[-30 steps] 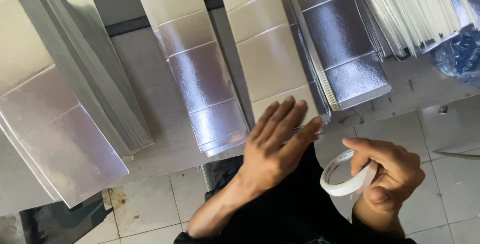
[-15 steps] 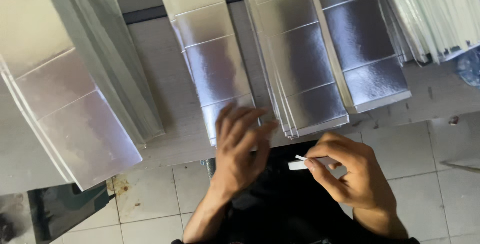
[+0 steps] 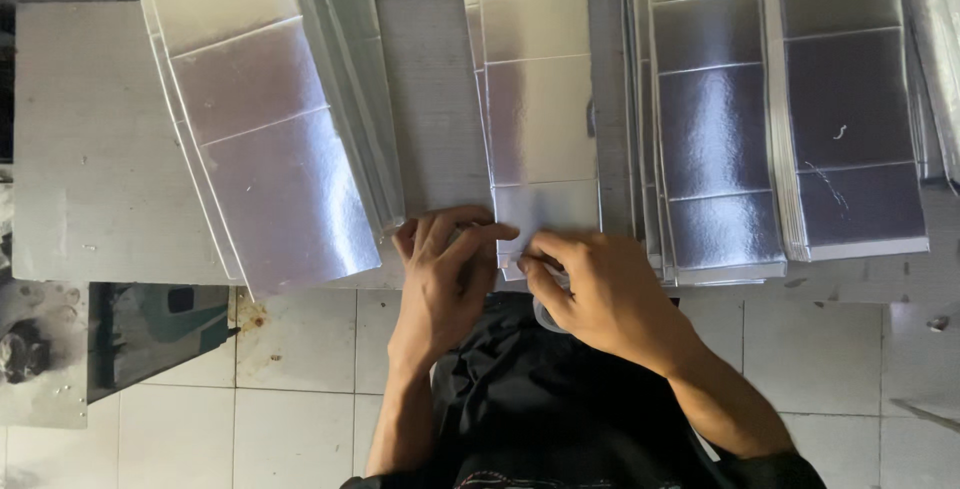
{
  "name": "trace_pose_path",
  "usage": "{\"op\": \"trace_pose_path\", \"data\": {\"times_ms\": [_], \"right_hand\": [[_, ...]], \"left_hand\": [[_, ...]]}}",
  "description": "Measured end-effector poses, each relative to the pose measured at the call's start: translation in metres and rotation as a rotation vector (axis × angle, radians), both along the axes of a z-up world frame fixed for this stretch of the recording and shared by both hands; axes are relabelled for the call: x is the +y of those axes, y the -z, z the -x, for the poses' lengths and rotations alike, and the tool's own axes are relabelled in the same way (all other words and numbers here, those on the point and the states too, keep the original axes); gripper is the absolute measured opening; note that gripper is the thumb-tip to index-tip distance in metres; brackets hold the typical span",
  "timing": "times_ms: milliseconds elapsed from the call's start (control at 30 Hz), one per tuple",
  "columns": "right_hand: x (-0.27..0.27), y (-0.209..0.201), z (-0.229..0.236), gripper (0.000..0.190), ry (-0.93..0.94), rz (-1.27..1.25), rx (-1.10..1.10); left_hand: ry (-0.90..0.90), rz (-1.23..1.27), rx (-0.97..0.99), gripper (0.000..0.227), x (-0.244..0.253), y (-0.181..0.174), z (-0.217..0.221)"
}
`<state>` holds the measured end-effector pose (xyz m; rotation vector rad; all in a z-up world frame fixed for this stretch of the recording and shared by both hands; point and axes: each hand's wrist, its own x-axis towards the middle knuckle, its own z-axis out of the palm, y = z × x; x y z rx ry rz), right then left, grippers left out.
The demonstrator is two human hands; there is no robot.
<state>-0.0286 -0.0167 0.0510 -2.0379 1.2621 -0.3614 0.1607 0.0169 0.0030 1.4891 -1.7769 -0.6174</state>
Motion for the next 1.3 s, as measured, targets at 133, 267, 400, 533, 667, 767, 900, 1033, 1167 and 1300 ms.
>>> {"op": "trace_pose_path", "data": {"times_ms": [133, 267, 400, 533, 667, 767, 900, 1033, 1167, 1300], "right_hand": [[-0.001, 0.005, -0.008, 0.023, 0.0, 0.013, 0.062], [0.003, 0.014, -0.011, 0.026, 0.017, 0.09, 0.16], [0.003, 0.019, -0.01, 0.028, 0.02, 0.087, 0.189], [0.003, 0.015, -0.011, 0.03, 0.034, 0.064, 0.173], [0.003, 0.017, -0.012, 0.031, 0.045, 0.103, 0.172], [0.003, 0.017, -0.014, 0.031, 0.045, 0.124, 0.166], [0.004, 0.017, -0.015, 0.031, 0.047, 0.158, 0.187], [0.006, 0.019, -0.016, 0.031, 0.071, 0.163, 0.197], [0.007, 0.01, -0.017, 0.025, -0.042, 0.237, 0.353], [0.019, 0.009, -0.018, 0.035, -0.087, 0.195, 0.587]], "left_hand": [[0.008, -0.013, -0.018, 0.028, 0.0, -0.005, -0.003], [0.046, -0.038, -0.01, 0.032, 0.001, -0.005, -0.006], [0.079, -0.056, 0.019, 0.032, 0.0, -0.006, -0.008], [0.089, -0.056, 0.012, 0.03, 0.0, -0.005, -0.009], [0.099, -0.056, 0.007, 0.031, 0.0, -0.005, -0.01], [0.107, -0.06, 0.014, 0.032, 0.0, -0.005, -0.011], [0.105, -0.039, -0.019, 0.027, 0.0, -0.001, -0.01], [0.096, -0.026, -0.042, 0.027, 0.0, 0.002, -0.007], [0.055, -0.049, -0.083, 0.029, 0.0, 0.004, -0.002], [0.05, -0.068, -0.094, 0.028, 0.001, 0.004, -0.001]]}}
